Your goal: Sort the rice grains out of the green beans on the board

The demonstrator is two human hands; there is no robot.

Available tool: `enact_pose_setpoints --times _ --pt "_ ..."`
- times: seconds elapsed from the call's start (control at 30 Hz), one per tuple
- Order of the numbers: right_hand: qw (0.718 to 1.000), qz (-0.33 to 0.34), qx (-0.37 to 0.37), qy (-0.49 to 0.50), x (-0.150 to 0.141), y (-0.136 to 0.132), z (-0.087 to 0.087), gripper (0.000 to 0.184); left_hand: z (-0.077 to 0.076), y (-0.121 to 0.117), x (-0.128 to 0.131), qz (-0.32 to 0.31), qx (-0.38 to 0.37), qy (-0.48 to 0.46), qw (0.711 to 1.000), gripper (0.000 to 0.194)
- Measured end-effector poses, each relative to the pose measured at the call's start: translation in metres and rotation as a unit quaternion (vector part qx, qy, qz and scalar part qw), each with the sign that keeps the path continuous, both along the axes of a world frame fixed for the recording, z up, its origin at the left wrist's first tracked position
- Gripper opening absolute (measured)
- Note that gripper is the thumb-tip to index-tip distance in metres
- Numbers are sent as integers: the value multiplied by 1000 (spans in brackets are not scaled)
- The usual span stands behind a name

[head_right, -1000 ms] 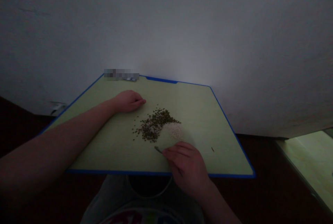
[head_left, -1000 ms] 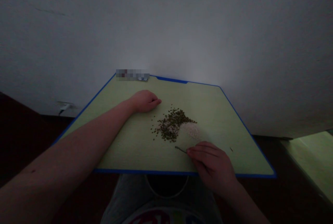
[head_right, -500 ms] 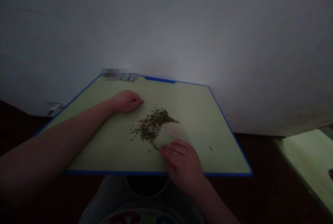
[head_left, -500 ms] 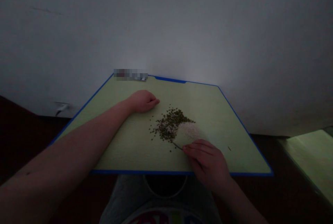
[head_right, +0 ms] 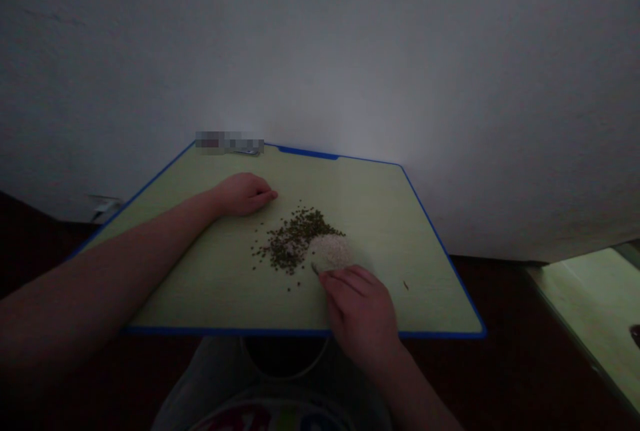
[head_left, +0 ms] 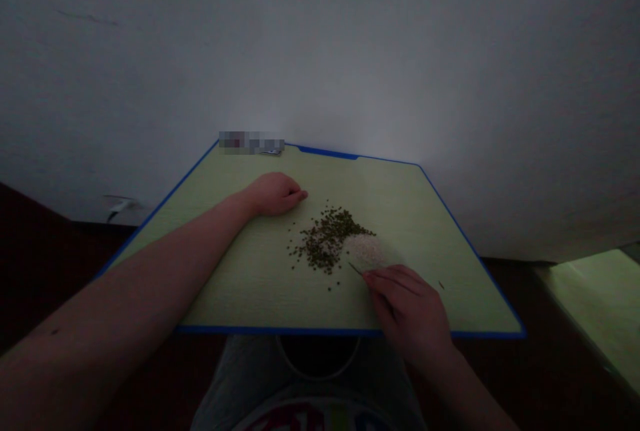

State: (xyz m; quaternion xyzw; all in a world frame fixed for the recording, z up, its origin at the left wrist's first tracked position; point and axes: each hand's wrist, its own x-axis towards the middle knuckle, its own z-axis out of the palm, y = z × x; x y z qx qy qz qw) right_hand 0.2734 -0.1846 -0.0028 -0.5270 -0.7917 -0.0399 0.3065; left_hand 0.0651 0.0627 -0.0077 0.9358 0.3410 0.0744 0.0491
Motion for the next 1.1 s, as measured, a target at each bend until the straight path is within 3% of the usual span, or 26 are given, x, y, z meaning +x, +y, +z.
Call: enact_pose_setpoints --times 0.23,0.6,0.77,0.97,1.1 --pt "1000 26 -7 3 -3 1 -3 22 -1 0 -1 6 -1 -3 1000 57" --pt "999 -44 11 -1 2 11 0 20 -1 0 -1 10 -5 1 1000 56" --pt "1000 -9 -8 20 0 12 4 20 0 0 0 4 5 6 1000 56" --pt "999 -38 2 11 1 12 1 20 -1 1 -1 3 9 6 1000 56" --pt "1000 4 4 12 -1 12 -1 22 -2 1 -2 2 11 5 1000 56"
